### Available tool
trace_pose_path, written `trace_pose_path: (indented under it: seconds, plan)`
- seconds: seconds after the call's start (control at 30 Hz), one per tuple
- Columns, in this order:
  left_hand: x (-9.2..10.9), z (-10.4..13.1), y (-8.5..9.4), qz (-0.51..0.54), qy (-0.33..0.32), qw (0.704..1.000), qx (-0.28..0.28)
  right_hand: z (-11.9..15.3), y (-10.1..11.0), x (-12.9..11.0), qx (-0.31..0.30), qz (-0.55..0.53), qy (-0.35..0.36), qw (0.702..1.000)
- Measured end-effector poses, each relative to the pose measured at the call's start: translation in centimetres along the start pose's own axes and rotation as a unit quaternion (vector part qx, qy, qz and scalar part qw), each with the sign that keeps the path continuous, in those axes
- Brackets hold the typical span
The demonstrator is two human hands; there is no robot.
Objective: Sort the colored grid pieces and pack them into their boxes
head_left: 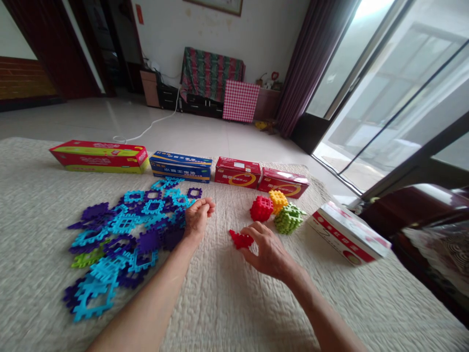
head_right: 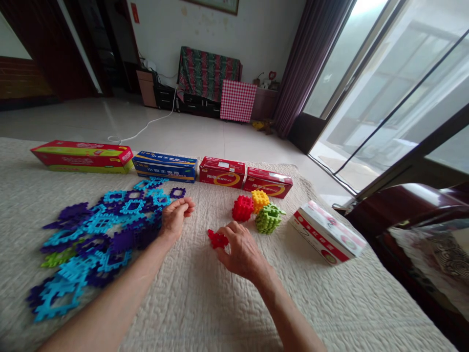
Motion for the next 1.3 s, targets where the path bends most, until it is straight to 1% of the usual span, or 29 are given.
trace_pose_path:
  seconds: [0.13, 0.27, 0.37, 0.47, 0.6, 0.73, 0.83, 0.93, 1.0, 1.07, 1.17, 1.23, 1.3]
  plan:
    - [0.2, 0.1, -0.1, 0.002, 0.0, 1.0, -0.002, -0.3, -0.6, 0.3, 0.011, 0.01, -0.02, 1.0]
    - [0.3, 0.2, -0.2, 0.0, -0.002, 1.0, -0.002, -0.6, -1.3, 0.2, 0.002, 0.027, -0.041, 0.999]
    - [0.2, 0.2, -0.2, -0.005, -0.002, 1.0, -0.003, -0.6, -1.5, 0.1, -0.006, 0.029, -0.042, 0.999]
    - [0.2, 0.2, -0.2, -0.008, -0.004, 1.0, -0.004, -0.5, -1.7, 0.1, -0.015, 0.019, -0.054, 0.998]
    - [0.2, 0.2, -0.2, -0.011, -0.004, 1.0, -0.004, -0.2, -1.8, 0.1, -0.011, 0.0, -0.105, 0.994]
    - [0.3, 0.2, -0.2, -0.011, -0.004, 1.0, -0.006, 0.3, -1.9, 0.1, -0.049, -0.056, -0.111, 0.991]
    - [0.2, 0.2, -0.2, -0.01, -0.004, 1.0, -0.007, 0.6, -1.0, 0.4, -0.057, -0.052, -0.09, 0.993]
    - [0.2, 0.2, -0.3, -0.013, -0.003, 1.0, -0.009, 0.3, -0.2, -0.3, -0.054, -0.021, -0.008, 0.998]
    - [0.3, 0.2, -0.3, -0.014, -0.003, 1.0, -0.009, 0.0, -0.3, -1.3, -0.062, -0.001, 0.045, 0.997]
    - [0.3, 0.3, -0.3, -0.012, -0.003, 1.0, -0.008, -0.3, -1.0, -2.1, -0.084, 0.015, 0.072, 0.994]
    - [0.3, 0.3, -0.3, -0.012, -0.003, 1.0, -0.008, -0.5, -2.0, -3.0, -0.119, 0.014, 0.092, 0.988]
    - [0.3, 0.3, -0.3, -0.016, -0.004, 1.0, -0.009, -0.6, -2.1, -3.2, -0.122, 0.016, 0.09, 0.988]
    - [0.3, 0.3, -0.3, -0.02, -0.006, 1.0, -0.01, -0.6, -1.9, -2.8, -0.115, 0.03, 0.067, 0.991]
Point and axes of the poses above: each hand's wrist, its own z-axis away from the middle knuckle, its own y-axis out of the back of the hand, x = y × z, the point moved 7 cm from there along -z, towards the middle knuckle, and after that the axes turned 4 degrees about y, right-handed, at the moved point
